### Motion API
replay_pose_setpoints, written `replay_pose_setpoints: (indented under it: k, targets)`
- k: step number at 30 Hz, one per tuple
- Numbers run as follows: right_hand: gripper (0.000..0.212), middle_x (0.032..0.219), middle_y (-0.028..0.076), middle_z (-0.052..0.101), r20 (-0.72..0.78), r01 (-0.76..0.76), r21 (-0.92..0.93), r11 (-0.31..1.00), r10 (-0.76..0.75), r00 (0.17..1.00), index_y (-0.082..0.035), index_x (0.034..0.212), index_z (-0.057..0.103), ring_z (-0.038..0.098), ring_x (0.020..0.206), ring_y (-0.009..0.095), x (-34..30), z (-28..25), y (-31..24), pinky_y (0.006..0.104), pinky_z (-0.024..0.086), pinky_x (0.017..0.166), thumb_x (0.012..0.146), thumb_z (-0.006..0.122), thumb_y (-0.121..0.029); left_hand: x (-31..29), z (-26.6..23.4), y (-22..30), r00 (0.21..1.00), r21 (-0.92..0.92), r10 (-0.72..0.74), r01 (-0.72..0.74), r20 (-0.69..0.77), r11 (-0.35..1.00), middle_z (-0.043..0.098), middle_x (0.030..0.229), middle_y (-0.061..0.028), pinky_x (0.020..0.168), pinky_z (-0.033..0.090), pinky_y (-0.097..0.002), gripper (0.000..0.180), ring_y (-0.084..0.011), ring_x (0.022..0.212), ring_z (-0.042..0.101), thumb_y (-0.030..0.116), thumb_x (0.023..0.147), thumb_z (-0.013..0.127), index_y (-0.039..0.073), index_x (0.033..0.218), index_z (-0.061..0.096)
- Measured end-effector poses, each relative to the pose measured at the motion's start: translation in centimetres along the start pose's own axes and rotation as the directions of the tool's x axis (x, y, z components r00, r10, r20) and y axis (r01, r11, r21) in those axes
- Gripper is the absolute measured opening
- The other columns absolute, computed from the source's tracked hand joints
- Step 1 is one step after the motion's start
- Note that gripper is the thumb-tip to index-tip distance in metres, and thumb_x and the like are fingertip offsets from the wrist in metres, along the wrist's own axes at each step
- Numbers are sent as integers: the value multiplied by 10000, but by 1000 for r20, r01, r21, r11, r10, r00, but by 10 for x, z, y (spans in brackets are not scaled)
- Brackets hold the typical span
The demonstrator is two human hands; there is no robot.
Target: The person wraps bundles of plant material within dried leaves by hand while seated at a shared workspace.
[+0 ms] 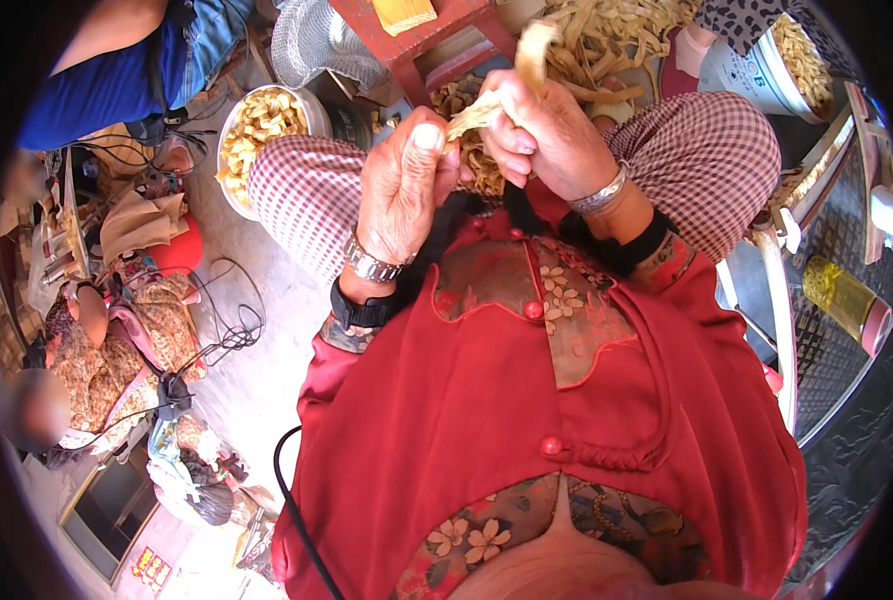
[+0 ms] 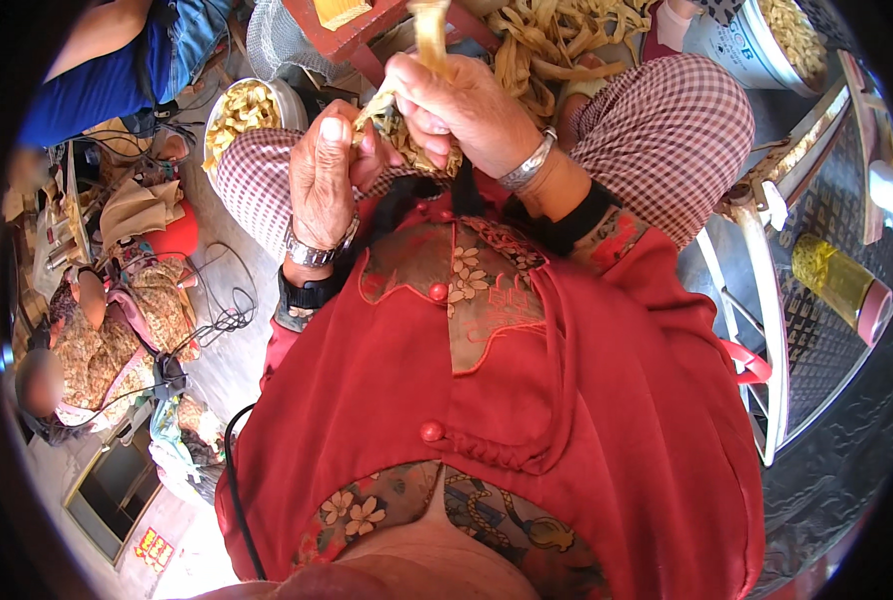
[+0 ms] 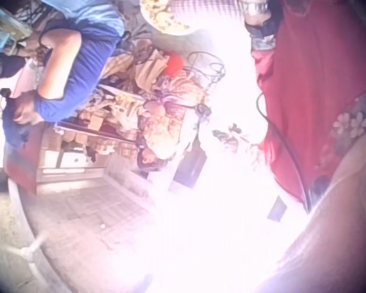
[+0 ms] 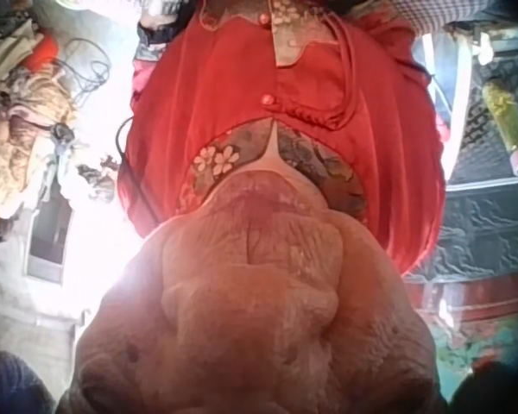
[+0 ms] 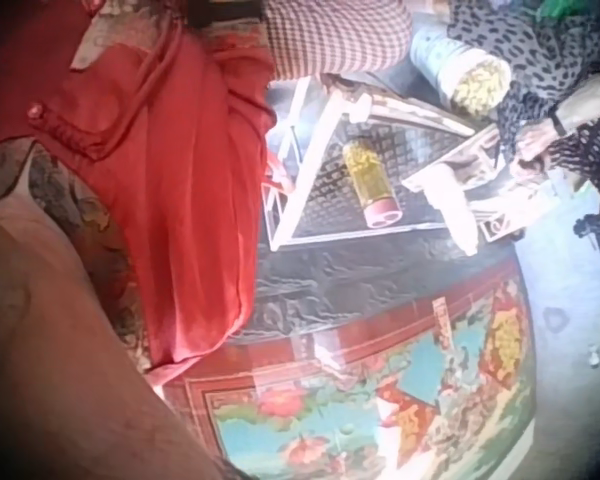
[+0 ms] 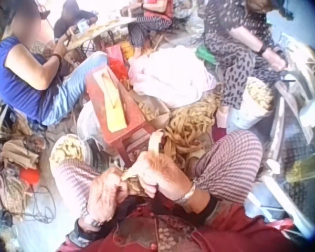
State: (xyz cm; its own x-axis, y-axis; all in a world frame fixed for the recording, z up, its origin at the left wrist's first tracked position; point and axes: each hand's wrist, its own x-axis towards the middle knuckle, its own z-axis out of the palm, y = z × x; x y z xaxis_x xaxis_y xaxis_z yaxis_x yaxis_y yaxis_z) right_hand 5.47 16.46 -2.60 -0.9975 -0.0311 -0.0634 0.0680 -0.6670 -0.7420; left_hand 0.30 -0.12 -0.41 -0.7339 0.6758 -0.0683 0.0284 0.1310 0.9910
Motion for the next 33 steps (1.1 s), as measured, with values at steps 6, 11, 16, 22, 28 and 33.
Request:
replay_pose_setpoints:
  k: [6,11,16,22,28,33]
  targets:
    - [267,596,0,571,181,231,-488,842,-162,970,-43,809,541,483,459,36,0,5,4,192,374,405,854,643,-286,0,3,4,990,-113,-127,132,56,985,427,516,5,442,405,-227,470,-55,419,372,405,980,340,31,742,494]
    - [330,536,-14,529,82,89,-518,851,-54,995,-34,702,551,462,424,41,-3,10,-1,203,361,385,886,593,-304,0,-1,-4,993,-104,-86,94,77,990,431,510,0,492,447,-237,463,-82,423,393,417,973,352,25,781,504]
    - [339,463,-18,466,-25,29,-420,907,-44,999,-65,651,523,427,369,45,1,1,18,209,326,352,903,561,-288,3,9,8,998,362,58,-49,-16,931,620,638,-82,540,483,-264,221,-159,588,626,218,916,542,8,864,497]
    - [311,488,-22,456,-37,66,-312,948,-82,996,-74,684,509,444,409,49,-2,2,20,201,360,395,915,525,-283,1,11,9,988,427,146,-153,49,891,662,717,-109,588,518,-274,138,-220,700,682,129,898,560,-1,871,525]
    - [285,486,-28,454,-16,-10,-330,944,5,1000,-67,738,522,435,395,53,2,-3,17,198,361,395,900,558,-298,0,9,-7,1000,170,16,-18,14,985,609,658,-61,547,513,-259,221,-133,527,584,210,936,512,0,868,526]
    - [456,721,-37,371,-30,-71,-138,988,67,997,-34,1036,500,444,622,76,10,-23,4,222,426,518,958,360,-461,6,1,-26,986,-295,-160,169,53,941,429,530,-20,494,523,-271,387,-87,406,395,362,971,390,11,860,506]
